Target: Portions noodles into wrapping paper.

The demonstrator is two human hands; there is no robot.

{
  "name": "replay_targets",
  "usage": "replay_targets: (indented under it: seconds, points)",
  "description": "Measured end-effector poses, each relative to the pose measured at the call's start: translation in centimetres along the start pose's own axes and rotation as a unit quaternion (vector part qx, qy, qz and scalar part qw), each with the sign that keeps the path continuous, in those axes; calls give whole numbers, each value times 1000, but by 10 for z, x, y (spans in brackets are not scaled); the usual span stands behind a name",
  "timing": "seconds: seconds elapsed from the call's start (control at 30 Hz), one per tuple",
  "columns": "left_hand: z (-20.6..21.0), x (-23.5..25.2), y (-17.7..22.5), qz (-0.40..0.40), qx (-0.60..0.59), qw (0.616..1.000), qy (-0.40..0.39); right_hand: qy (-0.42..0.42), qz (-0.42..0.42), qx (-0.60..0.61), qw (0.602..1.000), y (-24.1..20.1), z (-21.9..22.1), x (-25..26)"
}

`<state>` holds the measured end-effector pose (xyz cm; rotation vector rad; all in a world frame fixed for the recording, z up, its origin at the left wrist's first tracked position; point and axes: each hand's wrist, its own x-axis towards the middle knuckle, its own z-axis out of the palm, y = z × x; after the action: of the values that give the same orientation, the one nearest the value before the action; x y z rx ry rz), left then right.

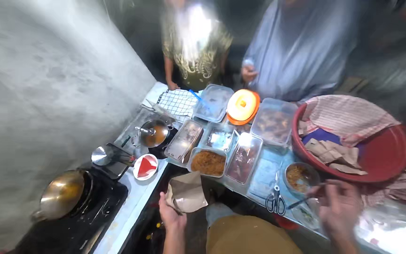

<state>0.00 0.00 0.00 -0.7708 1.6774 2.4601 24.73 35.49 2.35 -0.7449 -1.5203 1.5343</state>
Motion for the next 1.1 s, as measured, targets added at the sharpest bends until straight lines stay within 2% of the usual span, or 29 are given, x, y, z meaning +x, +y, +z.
replay_targets:
  seconds: [0.1, 0.17, 0.23, 0.3, 0.37, 0.43, 0.5, 0.6, 0.7, 0.73, 0.8, 0.87, 1.0, 1.03, 1.1]
  points:
    - [-14, 17, 8, 2, -42, 999, 2, -84, 214, 88, 969, 31, 82, -47]
    - [-24, 30, 12, -7, -66, 998, 6, -217, 317, 72, 920, 43, 110, -66]
    - [-33, 42, 14, -36, -92, 995, 7, -359, 357, 49, 861, 46, 134, -70]
    - [-37, 54, 15, -81, -125, 989, 6, -430, 306, -26, 849, 47, 163, -61]
    - [-35, 65, 17, -117, -147, 982, 4, -440, 179, -211, 854, 55, 196, -42]
    - [-32, 76, 16, -143, -159, 977, -3, -438, 87, -373, 814, 71, 230, -16]
    - [-27, 84, 17, -168, -159, 973, -9, -432, 85, -434, 786, 80, 260, 5]
    - [-22, 95, 18, -209, -130, 969, -13, -438, 157, -385, 797, 92, 285, 25]
    - [-21, 109, 17, -241, -114, 964, -25, -422, 305, -228, 822, 96, 290, 30]
    - [-21, 114, 17, -250, -114, 961, -28, -430, 323, -190, 821, 97, 288, 31]
    - [-20, 125, 19, -272, -114, 955, -31, -450, 291, -185, 824, 97, 283, 29]
    - [-19, 136, 24, -297, -106, 948, -32, -419, 230, -194, 856, 98, 282, 19]
    - [-13, 156, 28, -326, -73, 941, -53, -238, 78, -195, 948, 113, 297, -12]
    - [-12, 160, 28, -332, -65, 939, -57, -195, 41, -206, 958, 119, 303, -18]
    - [-6, 165, 29, -342, -44, 937, -63, -147, 22, -256, 955, 127, 311, -24]
